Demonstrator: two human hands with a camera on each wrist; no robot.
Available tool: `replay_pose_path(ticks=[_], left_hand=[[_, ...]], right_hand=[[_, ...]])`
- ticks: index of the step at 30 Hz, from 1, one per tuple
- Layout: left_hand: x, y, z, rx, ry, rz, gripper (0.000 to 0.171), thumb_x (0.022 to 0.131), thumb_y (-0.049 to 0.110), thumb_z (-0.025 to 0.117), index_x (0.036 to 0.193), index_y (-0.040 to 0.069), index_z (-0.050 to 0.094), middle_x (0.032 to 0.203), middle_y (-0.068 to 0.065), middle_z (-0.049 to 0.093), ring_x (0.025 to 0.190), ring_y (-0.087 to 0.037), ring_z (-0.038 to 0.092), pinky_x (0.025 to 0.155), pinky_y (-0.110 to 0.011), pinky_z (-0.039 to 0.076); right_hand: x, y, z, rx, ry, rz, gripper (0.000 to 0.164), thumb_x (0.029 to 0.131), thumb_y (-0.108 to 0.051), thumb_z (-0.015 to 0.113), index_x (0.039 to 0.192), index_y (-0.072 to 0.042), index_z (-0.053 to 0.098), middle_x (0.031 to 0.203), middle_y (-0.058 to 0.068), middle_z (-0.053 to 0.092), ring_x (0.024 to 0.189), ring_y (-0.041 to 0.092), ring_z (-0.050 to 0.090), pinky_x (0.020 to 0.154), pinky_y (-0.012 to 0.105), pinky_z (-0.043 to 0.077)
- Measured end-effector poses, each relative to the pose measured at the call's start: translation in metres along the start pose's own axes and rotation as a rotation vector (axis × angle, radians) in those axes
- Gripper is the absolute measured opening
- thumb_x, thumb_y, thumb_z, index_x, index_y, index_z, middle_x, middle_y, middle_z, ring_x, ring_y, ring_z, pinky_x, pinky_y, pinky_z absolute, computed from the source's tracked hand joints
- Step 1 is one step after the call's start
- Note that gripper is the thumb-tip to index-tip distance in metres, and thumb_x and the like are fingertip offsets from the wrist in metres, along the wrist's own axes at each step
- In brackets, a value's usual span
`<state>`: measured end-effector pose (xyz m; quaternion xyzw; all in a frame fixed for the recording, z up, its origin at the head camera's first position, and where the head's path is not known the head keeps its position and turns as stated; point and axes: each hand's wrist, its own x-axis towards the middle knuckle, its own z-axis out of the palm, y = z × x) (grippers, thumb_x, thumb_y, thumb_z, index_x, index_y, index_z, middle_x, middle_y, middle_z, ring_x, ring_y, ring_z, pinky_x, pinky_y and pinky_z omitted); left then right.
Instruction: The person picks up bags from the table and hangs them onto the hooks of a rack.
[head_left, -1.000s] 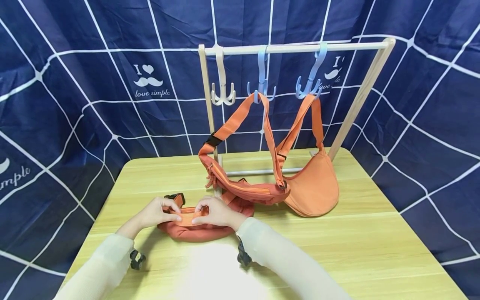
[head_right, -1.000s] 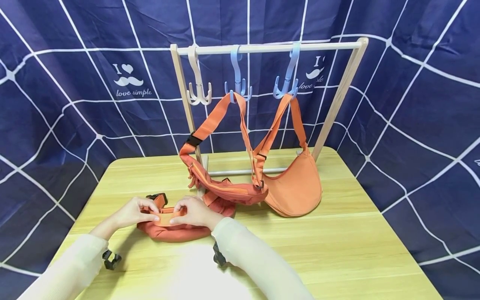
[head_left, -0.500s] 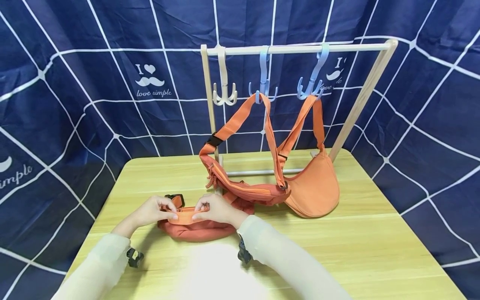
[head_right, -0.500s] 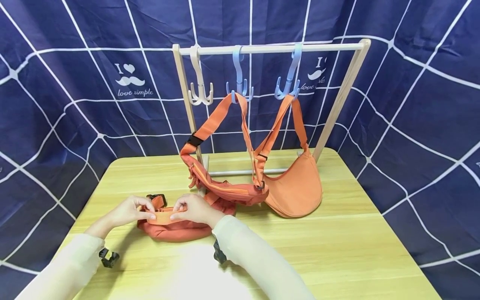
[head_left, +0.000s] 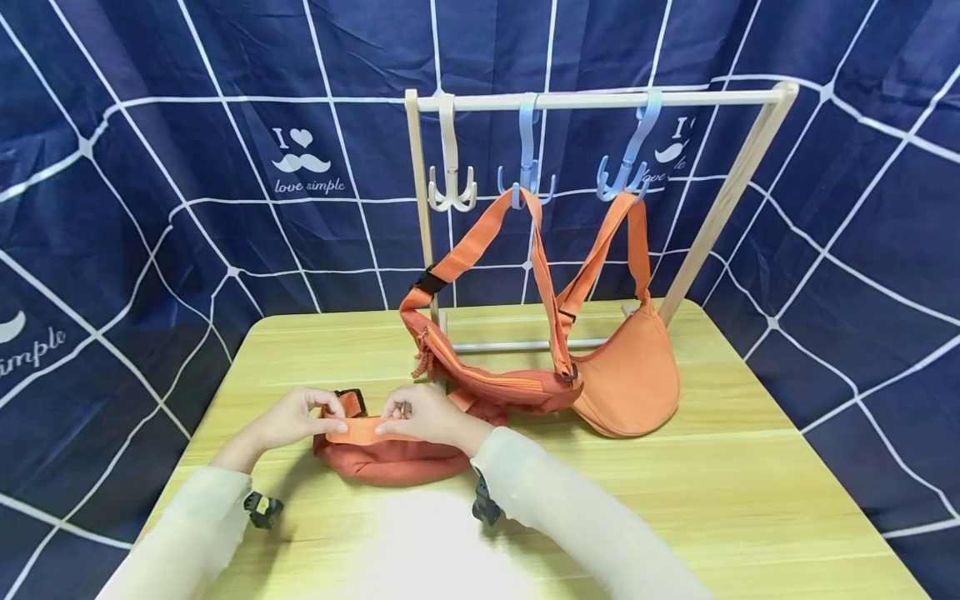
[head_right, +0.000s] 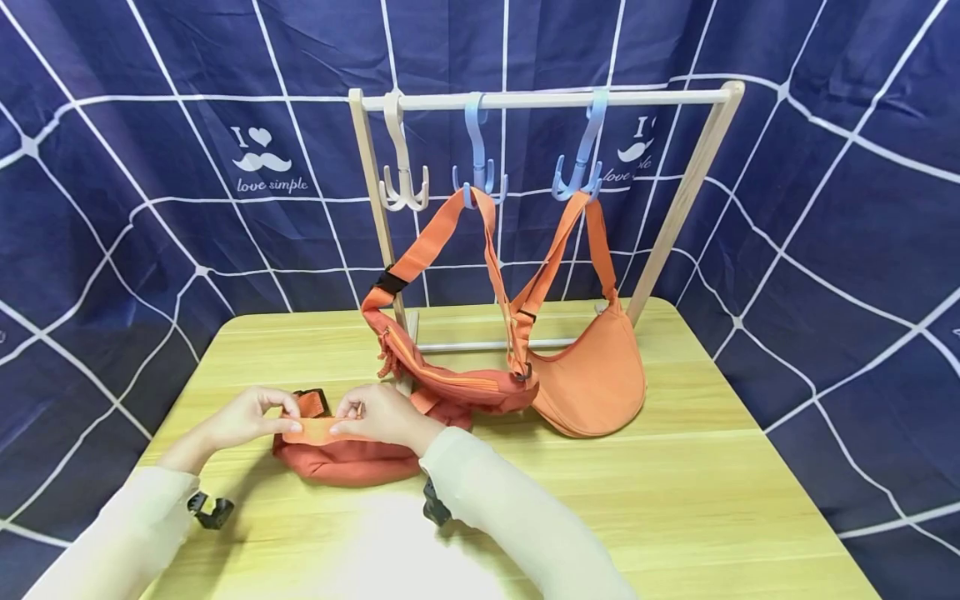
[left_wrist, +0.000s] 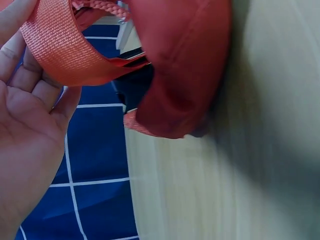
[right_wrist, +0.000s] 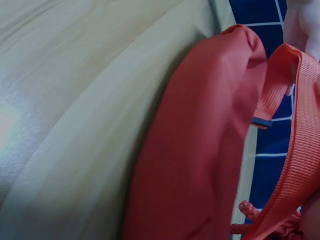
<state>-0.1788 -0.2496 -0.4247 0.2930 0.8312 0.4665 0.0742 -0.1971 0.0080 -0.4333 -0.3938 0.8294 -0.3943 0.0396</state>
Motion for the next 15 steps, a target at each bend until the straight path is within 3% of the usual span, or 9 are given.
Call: replay_pose_path(ticks=[6, 10, 15], left_hand=[[0.000, 0.003, -0.006, -0.001, 0.013, 0.071, 0.014, 0.082, 0.002, 0.072, 0.077, 0.011, 0.064, 0.074, 0.007, 0.056, 0.074, -0.009, 0.051, 0.070, -0.032, 0.041], [0.001, 0.004, -0.009, -0.017, 0.019, 0.108, 0.015, 0.082, -0.001, 0.071, 0.077, 0.010, 0.064, 0.074, 0.006, 0.059, 0.074, -0.011, 0.053, 0.072, -0.028, 0.041], [0.003, 0.009, -0.017, -0.055, 0.026, 0.104, 0.008, 0.082, -0.001, 0.071, 0.080, 0.004, 0.065, 0.078, 0.005, 0.063, 0.077, -0.011, 0.056, 0.078, -0.021, 0.041]], right_hand=[[0.006, -0.006, -0.003, 0.034, 0.012, -0.054, 0.012, 0.081, -0.022, 0.077, 0.082, -0.015, 0.068, 0.069, -0.010, 0.056, 0.060, 0.002, 0.049, 0.058, 0.017, 0.042], [0.009, -0.011, -0.007, 0.039, 0.013, -0.047, 0.013, 0.081, -0.022, 0.078, 0.083, -0.014, 0.068, 0.070, -0.010, 0.057, 0.061, 0.002, 0.050, 0.058, 0.017, 0.043], [0.015, -0.019, -0.011, 0.058, 0.011, -0.008, 0.013, 0.082, -0.025, 0.077, 0.083, -0.016, 0.068, 0.071, -0.013, 0.059, 0.060, 0.002, 0.051, 0.058, 0.017, 0.044]])
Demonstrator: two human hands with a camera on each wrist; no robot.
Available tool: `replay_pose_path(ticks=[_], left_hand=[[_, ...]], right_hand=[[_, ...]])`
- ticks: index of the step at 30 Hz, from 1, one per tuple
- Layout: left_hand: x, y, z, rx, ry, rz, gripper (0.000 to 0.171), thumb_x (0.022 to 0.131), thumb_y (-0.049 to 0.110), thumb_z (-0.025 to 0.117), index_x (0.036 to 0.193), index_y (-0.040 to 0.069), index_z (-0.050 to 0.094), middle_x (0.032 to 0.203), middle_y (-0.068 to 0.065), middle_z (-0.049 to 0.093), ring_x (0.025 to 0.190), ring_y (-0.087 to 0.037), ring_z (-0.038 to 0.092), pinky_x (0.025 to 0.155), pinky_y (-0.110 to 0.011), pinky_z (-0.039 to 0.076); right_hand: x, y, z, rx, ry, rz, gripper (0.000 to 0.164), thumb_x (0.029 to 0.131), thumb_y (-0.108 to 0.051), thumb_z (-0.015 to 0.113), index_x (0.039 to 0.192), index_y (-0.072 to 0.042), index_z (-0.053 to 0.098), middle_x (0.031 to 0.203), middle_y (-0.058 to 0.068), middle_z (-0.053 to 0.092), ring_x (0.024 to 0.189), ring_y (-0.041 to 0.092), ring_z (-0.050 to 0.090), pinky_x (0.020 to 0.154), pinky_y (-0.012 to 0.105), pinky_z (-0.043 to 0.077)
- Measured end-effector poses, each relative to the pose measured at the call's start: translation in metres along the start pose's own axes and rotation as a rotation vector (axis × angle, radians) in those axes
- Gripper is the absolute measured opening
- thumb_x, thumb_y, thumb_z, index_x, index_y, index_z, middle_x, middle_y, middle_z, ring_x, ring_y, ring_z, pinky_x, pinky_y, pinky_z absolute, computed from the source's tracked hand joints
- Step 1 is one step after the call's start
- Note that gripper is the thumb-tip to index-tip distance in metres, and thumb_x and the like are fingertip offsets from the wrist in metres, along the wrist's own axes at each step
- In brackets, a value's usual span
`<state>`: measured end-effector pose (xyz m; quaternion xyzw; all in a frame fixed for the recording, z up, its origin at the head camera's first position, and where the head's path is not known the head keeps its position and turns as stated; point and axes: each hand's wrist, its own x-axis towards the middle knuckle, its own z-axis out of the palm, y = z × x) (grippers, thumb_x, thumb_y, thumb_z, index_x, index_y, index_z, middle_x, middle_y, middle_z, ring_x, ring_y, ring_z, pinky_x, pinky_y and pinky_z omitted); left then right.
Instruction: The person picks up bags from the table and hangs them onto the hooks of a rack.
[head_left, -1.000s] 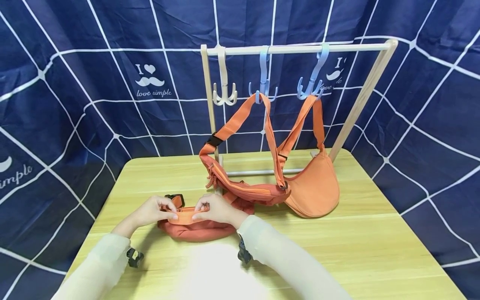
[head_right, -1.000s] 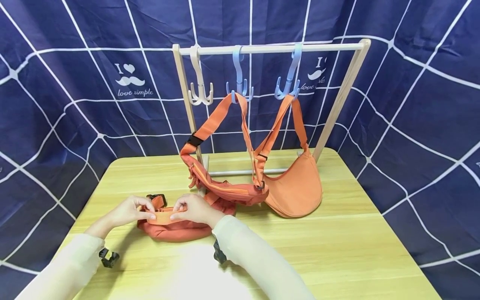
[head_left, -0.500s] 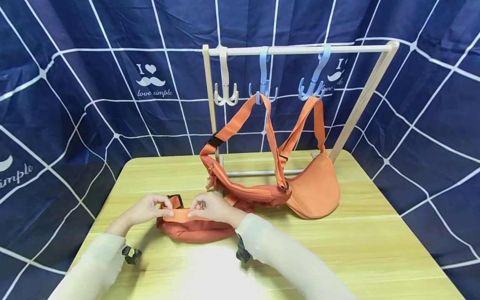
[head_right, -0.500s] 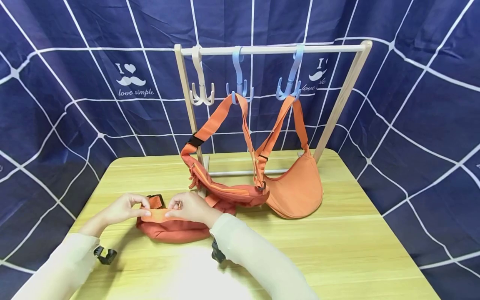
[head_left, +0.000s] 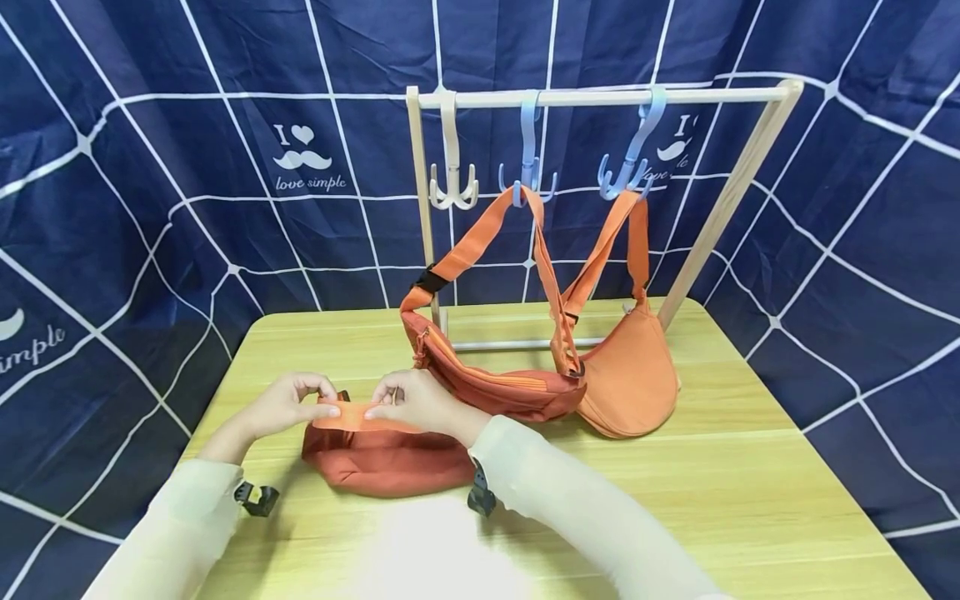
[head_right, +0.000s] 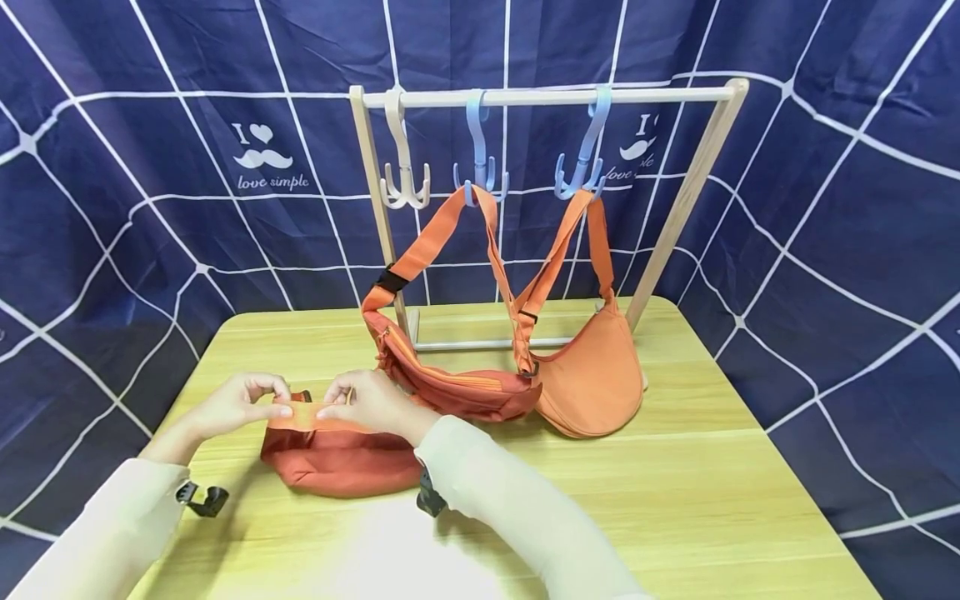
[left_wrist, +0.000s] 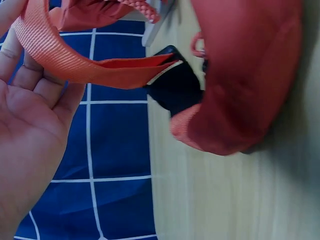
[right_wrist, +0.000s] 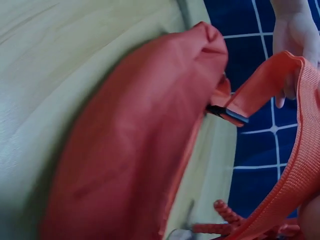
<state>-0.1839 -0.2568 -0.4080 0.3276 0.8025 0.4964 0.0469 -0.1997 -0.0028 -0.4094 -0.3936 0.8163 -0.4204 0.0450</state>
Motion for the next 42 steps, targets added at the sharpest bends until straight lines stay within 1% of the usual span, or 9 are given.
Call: replay_pose_path(ticks=[3, 9, 15, 21, 24, 27, 31, 33, 42], left_hand=[[0.002, 0.004, -0.005, -0.004, 0.008, 0.014, 0.008, 0.082, -0.004, 0.070, 0.082, 0.004, 0.067, 0.079, 0.004, 0.064, 0.078, -0.011, 0.058, 0.080, -0.020, 0.040], [0.003, 0.013, -0.017, -0.048, 0.000, 0.064, 0.019, 0.081, -0.011, 0.067, 0.086, 0.007, 0.069, 0.079, 0.000, 0.063, 0.076, -0.011, 0.056, 0.073, -0.023, 0.044], [0.004, 0.023, -0.029, -0.164, -0.028, 0.113, 0.026, 0.081, -0.017, 0.063, 0.091, 0.005, 0.070, 0.083, -0.001, 0.062, 0.077, -0.010, 0.056, 0.063, -0.022, 0.048], [0.006, 0.034, -0.041, -0.252, -0.067, 0.164, 0.029, 0.080, -0.020, 0.060, 0.094, 0.004, 0.069, 0.085, -0.001, 0.061, 0.078, -0.008, 0.056, 0.062, -0.020, 0.049], [0.008, 0.041, -0.046, -0.262, -0.083, 0.176, 0.029, 0.080, -0.020, 0.060, 0.094, 0.004, 0.069, 0.084, 0.000, 0.060, 0.078, -0.007, 0.055, 0.061, -0.019, 0.048], [0.012, 0.049, -0.049, -0.255, -0.096, 0.181, 0.029, 0.080, -0.020, 0.060, 0.091, 0.006, 0.069, 0.082, 0.001, 0.058, 0.078, -0.008, 0.054, 0.067, -0.019, 0.048], [0.017, 0.058, -0.054, -0.245, -0.125, 0.174, 0.027, 0.080, -0.018, 0.060, 0.088, 0.006, 0.068, 0.076, 0.000, 0.055, 0.074, -0.009, 0.053, 0.063, -0.021, 0.047], [0.019, 0.061, -0.056, -0.240, -0.141, 0.177, 0.025, 0.081, -0.017, 0.060, 0.088, 0.005, 0.068, 0.075, -0.002, 0.054, 0.070, -0.010, 0.052, 0.056, -0.023, 0.046], [0.031, 0.083, -0.064, -0.213, -0.164, 0.223, 0.024, 0.082, -0.018, 0.058, 0.091, 0.001, 0.069, 0.075, -0.006, 0.057, 0.067, -0.013, 0.054, 0.055, -0.024, 0.048]], right_hand=[[0.003, -0.006, -0.002, 0.024, 0.014, 0.001, 0.013, 0.082, -0.025, 0.077, 0.082, -0.016, 0.068, 0.070, -0.013, 0.060, 0.059, 0.002, 0.051, 0.057, 0.018, 0.044], [0.010, -0.021, -0.002, 0.096, 0.031, 0.020, 0.012, 0.082, -0.023, 0.076, 0.082, -0.015, 0.068, 0.072, -0.011, 0.061, 0.060, 0.004, 0.050, 0.058, 0.019, 0.044], [0.019, -0.040, -0.004, 0.078, 0.044, 0.015, 0.013, 0.082, -0.024, 0.077, 0.084, -0.014, 0.068, 0.074, -0.011, 0.060, 0.064, 0.002, 0.052, 0.062, 0.016, 0.045], [0.028, -0.057, -0.011, 0.079, 0.051, -0.020, 0.014, 0.081, -0.021, 0.078, 0.085, -0.012, 0.068, 0.072, -0.008, 0.059, 0.061, 0.003, 0.051, 0.060, 0.016, 0.043], [0.031, -0.065, -0.016, 0.091, 0.059, -0.023, 0.013, 0.080, -0.019, 0.078, 0.084, -0.011, 0.069, 0.071, -0.007, 0.058, 0.062, 0.004, 0.051, 0.060, 0.017, 0.043], [0.034, -0.070, -0.022, 0.086, 0.064, -0.024, 0.014, 0.080, -0.019, 0.079, 0.084, -0.011, 0.069, 0.071, -0.007, 0.058, 0.063, 0.004, 0.051, 0.060, 0.017, 0.043], [0.036, -0.078, -0.031, 0.090, 0.060, -0.022, 0.014, 0.080, -0.019, 0.078, 0.084, -0.011, 0.069, 0.072, -0.006, 0.059, 0.064, 0.005, 0.052, 0.061, 0.017, 0.043], [0.037, -0.083, -0.035, 0.091, 0.058, -0.022, 0.014, 0.080, -0.019, 0.078, 0.085, -0.011, 0.068, 0.073, -0.006, 0.059, 0.064, 0.006, 0.052, 0.061, 0.017, 0.043], [0.039, -0.096, -0.058, 0.053, 0.036, -0.022, 0.016, 0.080, -0.024, 0.078, 0.088, -0.014, 0.069, 0.076, -0.007, 0.060, 0.067, 0.009, 0.054, 0.062, 0.020, 0.045]])
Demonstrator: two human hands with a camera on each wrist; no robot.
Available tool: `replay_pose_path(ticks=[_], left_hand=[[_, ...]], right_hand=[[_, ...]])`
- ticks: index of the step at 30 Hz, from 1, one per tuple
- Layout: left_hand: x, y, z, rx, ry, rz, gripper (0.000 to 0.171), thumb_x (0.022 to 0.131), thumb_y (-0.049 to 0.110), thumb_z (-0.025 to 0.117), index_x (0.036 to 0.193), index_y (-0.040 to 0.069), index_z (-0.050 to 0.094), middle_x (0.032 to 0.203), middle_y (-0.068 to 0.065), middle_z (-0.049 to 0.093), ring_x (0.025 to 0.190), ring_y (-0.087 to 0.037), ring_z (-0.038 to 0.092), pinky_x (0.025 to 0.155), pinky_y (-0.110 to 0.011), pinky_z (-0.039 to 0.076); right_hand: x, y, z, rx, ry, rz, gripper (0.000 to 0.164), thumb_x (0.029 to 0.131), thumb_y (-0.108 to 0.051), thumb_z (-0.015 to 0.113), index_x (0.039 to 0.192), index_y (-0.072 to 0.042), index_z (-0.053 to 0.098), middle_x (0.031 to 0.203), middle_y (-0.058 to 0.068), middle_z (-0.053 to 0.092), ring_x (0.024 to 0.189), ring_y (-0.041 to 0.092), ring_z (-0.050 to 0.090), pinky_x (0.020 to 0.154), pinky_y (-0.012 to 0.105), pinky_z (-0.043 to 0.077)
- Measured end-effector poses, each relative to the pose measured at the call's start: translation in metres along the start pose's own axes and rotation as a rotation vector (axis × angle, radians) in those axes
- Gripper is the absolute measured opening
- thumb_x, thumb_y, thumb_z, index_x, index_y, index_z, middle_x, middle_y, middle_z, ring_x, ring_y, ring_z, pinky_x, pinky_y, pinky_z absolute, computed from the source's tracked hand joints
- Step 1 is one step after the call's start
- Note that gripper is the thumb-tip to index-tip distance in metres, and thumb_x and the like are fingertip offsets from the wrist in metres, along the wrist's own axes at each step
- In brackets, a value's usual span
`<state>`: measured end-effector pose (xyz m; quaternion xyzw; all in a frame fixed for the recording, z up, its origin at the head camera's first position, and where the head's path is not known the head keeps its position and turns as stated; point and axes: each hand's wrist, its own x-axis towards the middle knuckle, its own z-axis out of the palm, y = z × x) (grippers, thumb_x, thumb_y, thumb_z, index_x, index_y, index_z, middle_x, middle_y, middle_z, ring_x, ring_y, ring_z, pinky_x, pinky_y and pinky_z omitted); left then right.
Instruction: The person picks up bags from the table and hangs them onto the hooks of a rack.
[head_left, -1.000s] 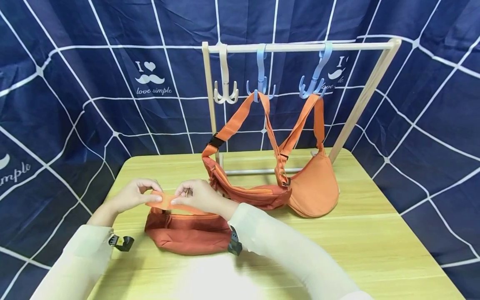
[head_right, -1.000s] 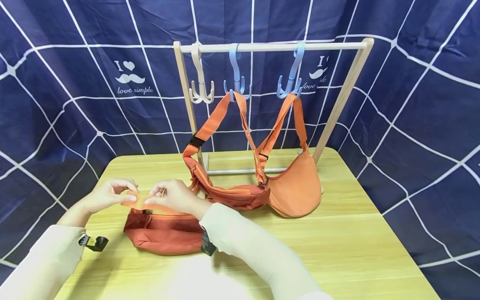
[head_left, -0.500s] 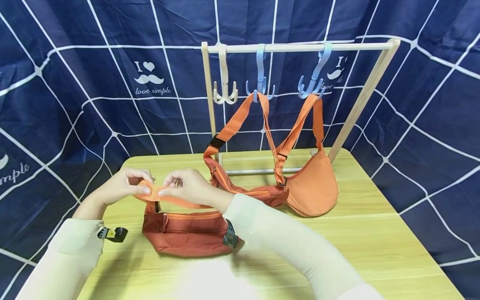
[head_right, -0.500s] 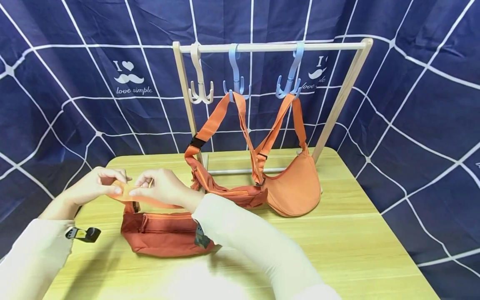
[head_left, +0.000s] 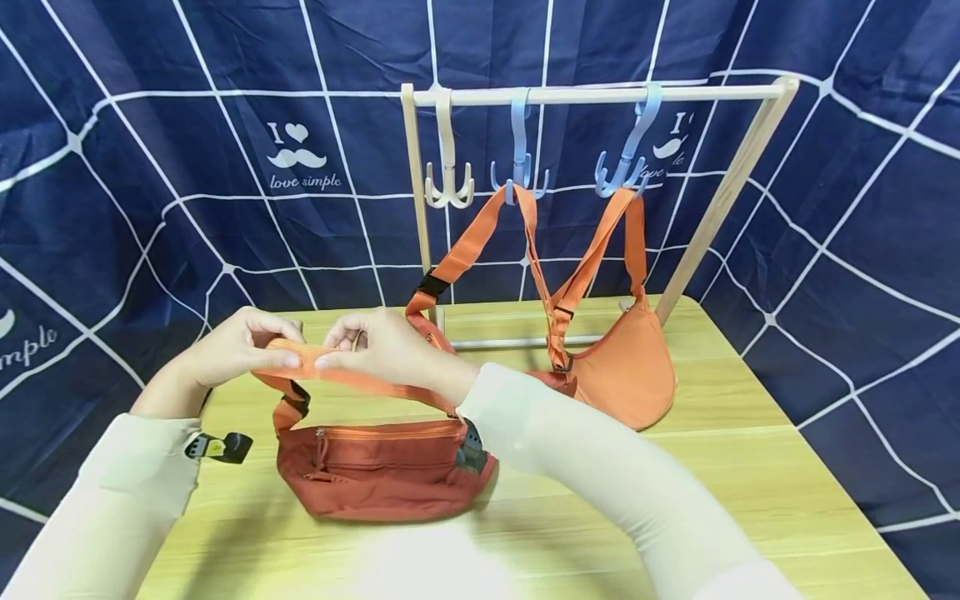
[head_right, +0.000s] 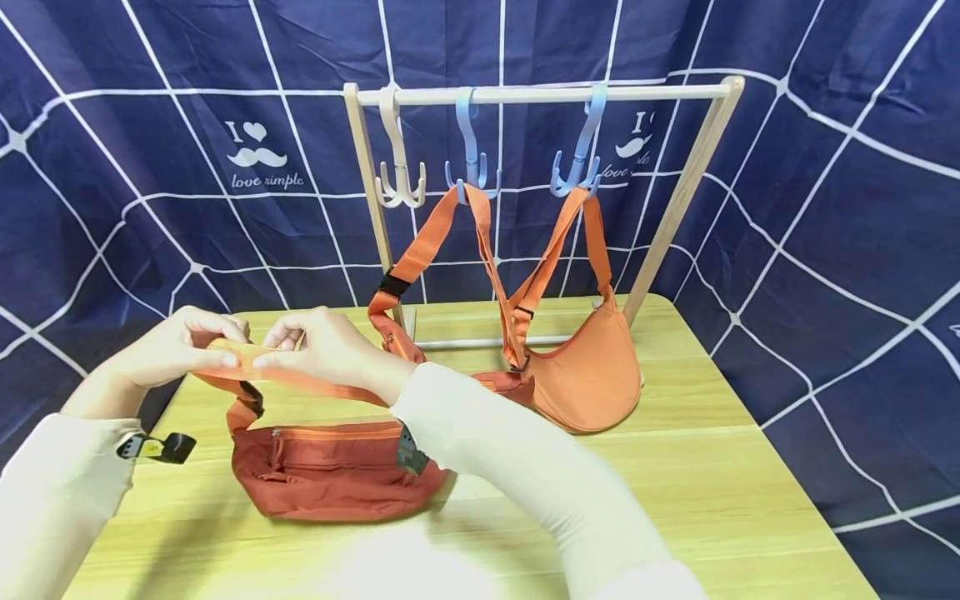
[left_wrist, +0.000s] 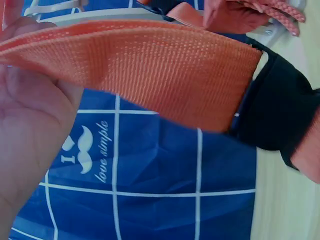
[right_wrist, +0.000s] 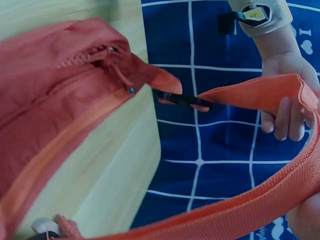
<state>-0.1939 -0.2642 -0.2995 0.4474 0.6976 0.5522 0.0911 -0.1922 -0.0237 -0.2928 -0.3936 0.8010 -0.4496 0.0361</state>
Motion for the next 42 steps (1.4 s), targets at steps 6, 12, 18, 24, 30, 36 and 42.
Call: replay_pose_path(ticks=[6, 12, 18, 24, 30, 36, 42], left_hand=[[0.015, 0.018, -0.003, 0.010, 0.017, 0.017, 0.023, 0.081, -0.020, 0.058, 0.093, -0.004, 0.069, 0.076, -0.007, 0.058, 0.066, -0.013, 0.055, 0.053, -0.022, 0.049], [0.027, 0.031, -0.003, 0.065, 0.056, 0.006, 0.023, 0.081, -0.019, 0.060, 0.092, -0.002, 0.071, 0.077, -0.008, 0.062, 0.062, -0.011, 0.058, 0.052, -0.022, 0.049], [0.038, 0.040, -0.001, 0.192, 0.114, -0.047, 0.012, 0.083, -0.006, 0.068, 0.091, 0.001, 0.073, 0.079, -0.009, 0.068, 0.061, -0.011, 0.060, 0.053, -0.023, 0.050], [0.050, 0.043, 0.002, 0.209, 0.137, -0.066, 0.018, 0.081, -0.014, 0.065, 0.089, -0.001, 0.073, 0.077, -0.009, 0.070, 0.060, -0.013, 0.063, 0.055, -0.026, 0.052], [0.062, 0.043, 0.007, 0.225, 0.196, -0.086, 0.015, 0.080, -0.014, 0.065, 0.086, -0.003, 0.073, 0.074, -0.007, 0.069, 0.058, -0.013, 0.062, 0.055, -0.025, 0.051], [0.073, 0.042, 0.011, 0.269, 0.267, -0.085, 0.010, 0.081, -0.010, 0.068, 0.082, -0.002, 0.073, 0.070, -0.002, 0.067, 0.056, -0.012, 0.056, 0.051, -0.023, 0.046], [0.084, 0.038, 0.013, 0.293, 0.300, -0.059, 0.004, 0.084, -0.004, 0.068, 0.083, -0.003, 0.072, 0.061, -0.001, 0.058, 0.052, -0.011, 0.047, 0.045, -0.024, 0.037]], right_hand=[[0.002, -0.014, -0.020, -0.014, -0.005, 0.033, 0.018, 0.078, -0.024, 0.080, 0.089, -0.013, 0.070, 0.078, -0.006, 0.063, 0.070, 0.010, 0.057, 0.064, 0.021, 0.046], [0.001, -0.020, -0.037, -0.008, -0.029, 0.051, 0.025, 0.076, -0.022, 0.082, 0.094, -0.010, 0.071, 0.079, -0.002, 0.063, 0.067, 0.012, 0.057, 0.063, 0.022, 0.048], [-0.002, -0.021, -0.052, 0.006, -0.072, 0.053, 0.025, 0.075, -0.020, 0.083, 0.095, -0.009, 0.072, 0.077, -0.003, 0.066, 0.067, 0.012, 0.060, 0.065, 0.024, 0.049], [-0.006, -0.020, -0.065, 0.000, -0.079, 0.022, 0.020, 0.077, -0.015, 0.081, 0.094, -0.007, 0.072, 0.076, -0.002, 0.067, 0.069, 0.011, 0.062, 0.069, 0.025, 0.050], [-0.011, -0.015, -0.075, -0.038, -0.053, 0.027, 0.014, 0.080, -0.014, 0.078, 0.091, -0.007, 0.072, 0.076, -0.002, 0.067, 0.070, 0.011, 0.061, 0.069, 0.024, 0.050], [-0.015, -0.013, -0.088, -0.070, -0.008, 0.043, 0.012, 0.082, -0.012, 0.076, 0.092, -0.006, 0.072, 0.077, -0.001, 0.067, 0.072, 0.011, 0.061, 0.071, 0.023, 0.049], [-0.020, -0.010, -0.100, -0.119, 0.057, 0.094, 0.010, 0.087, -0.016, 0.072, 0.094, -0.008, 0.072, 0.081, -0.002, 0.067, 0.074, 0.013, 0.059, 0.072, 0.026, 0.046]])
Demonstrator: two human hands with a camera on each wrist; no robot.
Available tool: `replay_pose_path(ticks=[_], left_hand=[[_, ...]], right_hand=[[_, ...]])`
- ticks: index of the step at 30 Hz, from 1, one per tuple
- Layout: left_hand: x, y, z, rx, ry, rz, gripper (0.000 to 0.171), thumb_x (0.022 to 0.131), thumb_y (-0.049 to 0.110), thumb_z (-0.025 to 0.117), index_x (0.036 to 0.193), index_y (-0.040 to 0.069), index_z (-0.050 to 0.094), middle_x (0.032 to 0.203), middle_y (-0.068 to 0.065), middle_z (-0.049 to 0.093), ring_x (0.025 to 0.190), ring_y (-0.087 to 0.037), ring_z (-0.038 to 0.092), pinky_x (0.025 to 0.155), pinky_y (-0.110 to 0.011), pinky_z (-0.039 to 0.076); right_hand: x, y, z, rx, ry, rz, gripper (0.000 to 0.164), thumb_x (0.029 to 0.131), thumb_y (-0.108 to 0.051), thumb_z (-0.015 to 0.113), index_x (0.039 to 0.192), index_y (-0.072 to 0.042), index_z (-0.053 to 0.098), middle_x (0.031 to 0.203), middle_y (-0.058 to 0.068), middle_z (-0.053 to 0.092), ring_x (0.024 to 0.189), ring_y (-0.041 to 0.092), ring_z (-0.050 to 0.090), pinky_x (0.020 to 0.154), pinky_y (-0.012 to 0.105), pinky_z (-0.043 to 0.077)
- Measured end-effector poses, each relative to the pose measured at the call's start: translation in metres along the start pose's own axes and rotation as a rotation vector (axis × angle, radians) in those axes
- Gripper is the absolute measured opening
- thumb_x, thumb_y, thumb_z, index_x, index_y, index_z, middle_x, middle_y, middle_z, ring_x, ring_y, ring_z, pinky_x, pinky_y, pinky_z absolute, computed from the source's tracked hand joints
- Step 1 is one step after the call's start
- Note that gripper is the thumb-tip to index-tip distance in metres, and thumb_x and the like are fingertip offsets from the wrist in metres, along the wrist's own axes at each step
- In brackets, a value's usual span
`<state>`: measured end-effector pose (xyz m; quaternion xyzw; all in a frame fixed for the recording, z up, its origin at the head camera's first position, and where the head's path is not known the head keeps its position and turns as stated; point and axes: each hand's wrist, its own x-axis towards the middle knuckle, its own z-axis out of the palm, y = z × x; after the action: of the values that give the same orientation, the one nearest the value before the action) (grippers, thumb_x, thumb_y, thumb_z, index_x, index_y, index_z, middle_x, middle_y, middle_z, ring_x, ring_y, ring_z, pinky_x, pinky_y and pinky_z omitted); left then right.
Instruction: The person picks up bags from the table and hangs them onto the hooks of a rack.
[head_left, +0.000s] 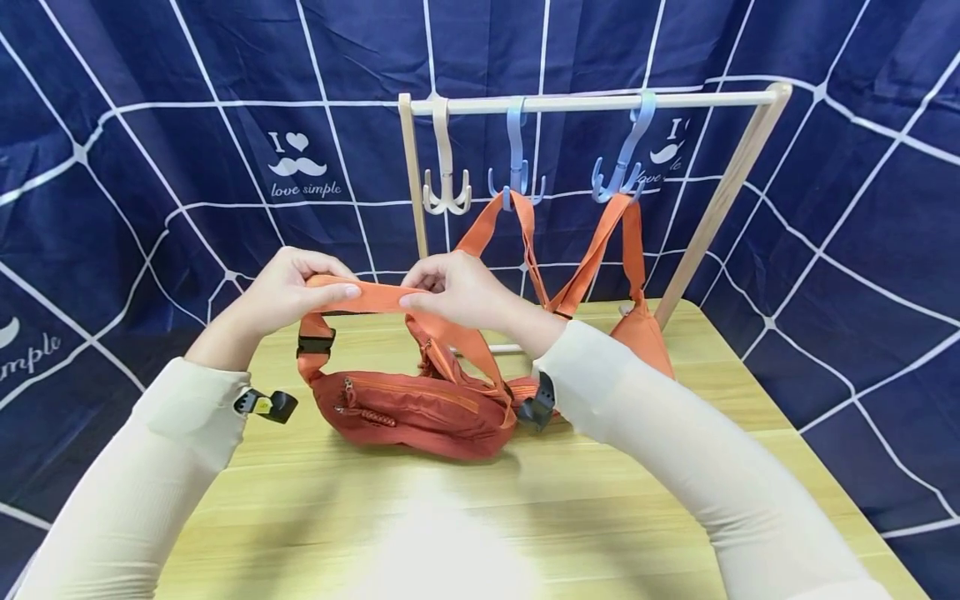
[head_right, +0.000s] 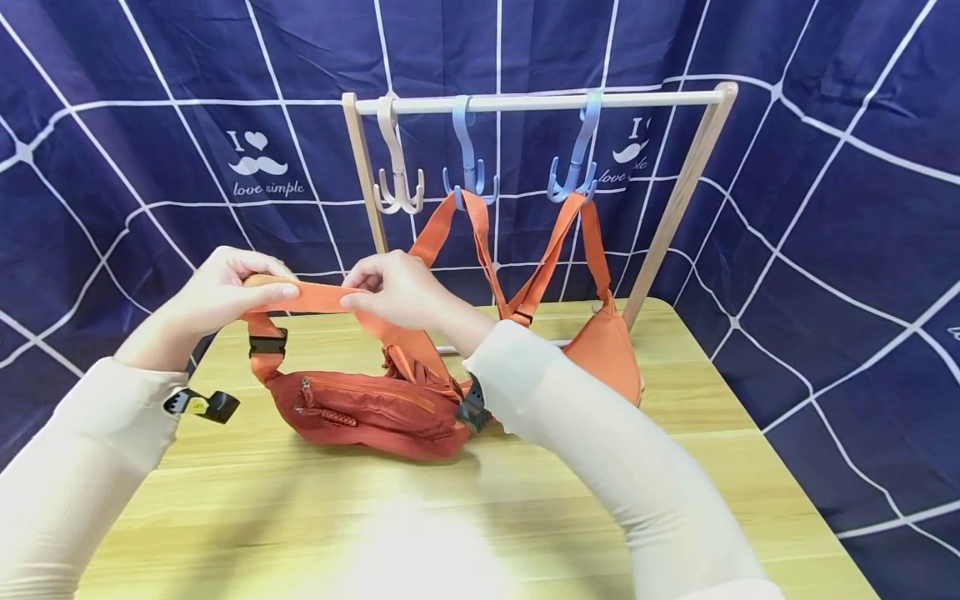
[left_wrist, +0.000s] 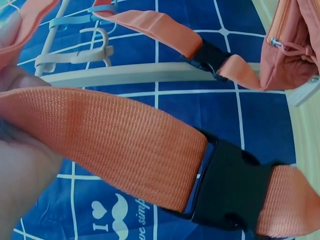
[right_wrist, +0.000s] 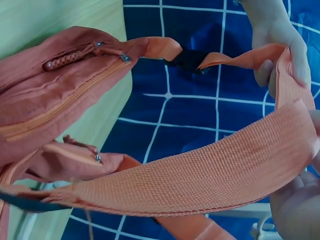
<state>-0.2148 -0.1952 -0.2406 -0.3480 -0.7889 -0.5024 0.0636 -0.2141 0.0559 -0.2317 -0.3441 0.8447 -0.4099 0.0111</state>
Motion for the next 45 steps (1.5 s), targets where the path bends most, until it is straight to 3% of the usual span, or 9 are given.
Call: replay_pose_path(ticks=[5, 13, 20, 26, 32, 37, 45], left_hand=[[0.009, -0.001, 0.006, 0.028, 0.033, -0.001, 0.005, 0.086, 0.000, 0.067, 0.084, -0.003, 0.071, 0.062, -0.001, 0.058, 0.052, -0.012, 0.046, 0.046, -0.025, 0.037], [0.025, 0.001, 0.014, 0.027, 0.089, -0.029, 0.008, 0.089, 0.001, 0.064, 0.090, -0.005, 0.069, 0.064, 0.001, 0.055, 0.053, -0.012, 0.045, 0.047, -0.024, 0.036], [0.040, 0.005, 0.021, 0.056, 0.166, -0.045, 0.014, 0.090, 0.008, 0.066, 0.092, -0.005, 0.069, 0.067, 0.002, 0.059, 0.055, -0.012, 0.047, 0.051, -0.023, 0.037], [0.053, 0.006, 0.024, 0.072, 0.235, -0.052, 0.015, 0.089, 0.013, 0.067, 0.091, -0.002, 0.071, 0.066, 0.001, 0.056, 0.054, -0.014, 0.044, 0.049, -0.024, 0.034], [0.066, 0.009, 0.026, 0.029, 0.297, -0.059, 0.013, 0.088, 0.013, 0.068, 0.086, 0.000, 0.071, 0.070, 0.001, 0.062, 0.059, -0.015, 0.048, 0.053, -0.023, 0.038], [0.077, 0.011, 0.026, 0.039, 0.354, -0.093, 0.017, 0.088, 0.015, 0.069, 0.087, -0.002, 0.071, 0.072, 0.001, 0.063, 0.070, -0.018, 0.052, 0.061, -0.025, 0.042], [0.093, 0.015, 0.026, 0.034, 0.446, -0.097, 0.017, 0.087, 0.014, 0.070, 0.084, -0.003, 0.070, 0.067, 0.001, 0.058, 0.067, -0.015, 0.048, 0.057, -0.023, 0.037]], right_hand=[[-0.002, 0.002, -0.007, -0.042, 0.070, 0.039, 0.011, 0.091, -0.019, 0.067, 0.097, -0.011, 0.070, 0.087, -0.002, 0.066, 0.080, 0.014, 0.058, 0.073, 0.029, 0.045], [-0.001, 0.007, -0.017, -0.069, 0.194, 0.071, 0.014, 0.095, -0.022, 0.061, 0.104, -0.014, 0.068, 0.090, -0.002, 0.065, 0.074, 0.016, 0.055, 0.066, 0.031, 0.042], [0.003, 0.015, -0.024, -0.041, 0.325, 0.029, 0.014, 0.093, -0.023, 0.064, 0.101, -0.014, 0.069, 0.083, 0.000, 0.067, 0.064, 0.017, 0.053, 0.057, 0.031, 0.038], [0.011, 0.018, -0.030, -0.024, 0.455, 0.032, 0.014, 0.088, -0.024, 0.070, 0.096, -0.012, 0.071, 0.086, -0.002, 0.068, 0.078, 0.009, 0.058, 0.064, 0.026, 0.043], [0.019, 0.020, -0.035, 0.002, 0.552, 0.031, 0.016, 0.086, -0.022, 0.072, 0.096, -0.009, 0.073, 0.079, 0.000, 0.066, 0.064, 0.014, 0.055, 0.056, 0.024, 0.039], [0.025, 0.018, -0.039, -0.061, 0.611, 0.060, 0.018, 0.086, -0.028, 0.073, 0.096, -0.013, 0.074, 0.076, -0.001, 0.063, 0.064, 0.012, 0.054, 0.058, 0.024, 0.040], [0.036, 0.015, -0.044, -0.048, 0.656, 0.137, 0.021, 0.087, -0.033, 0.071, 0.098, -0.017, 0.072, 0.086, -0.004, 0.064, 0.070, 0.012, 0.055, 0.056, 0.025, 0.040]])
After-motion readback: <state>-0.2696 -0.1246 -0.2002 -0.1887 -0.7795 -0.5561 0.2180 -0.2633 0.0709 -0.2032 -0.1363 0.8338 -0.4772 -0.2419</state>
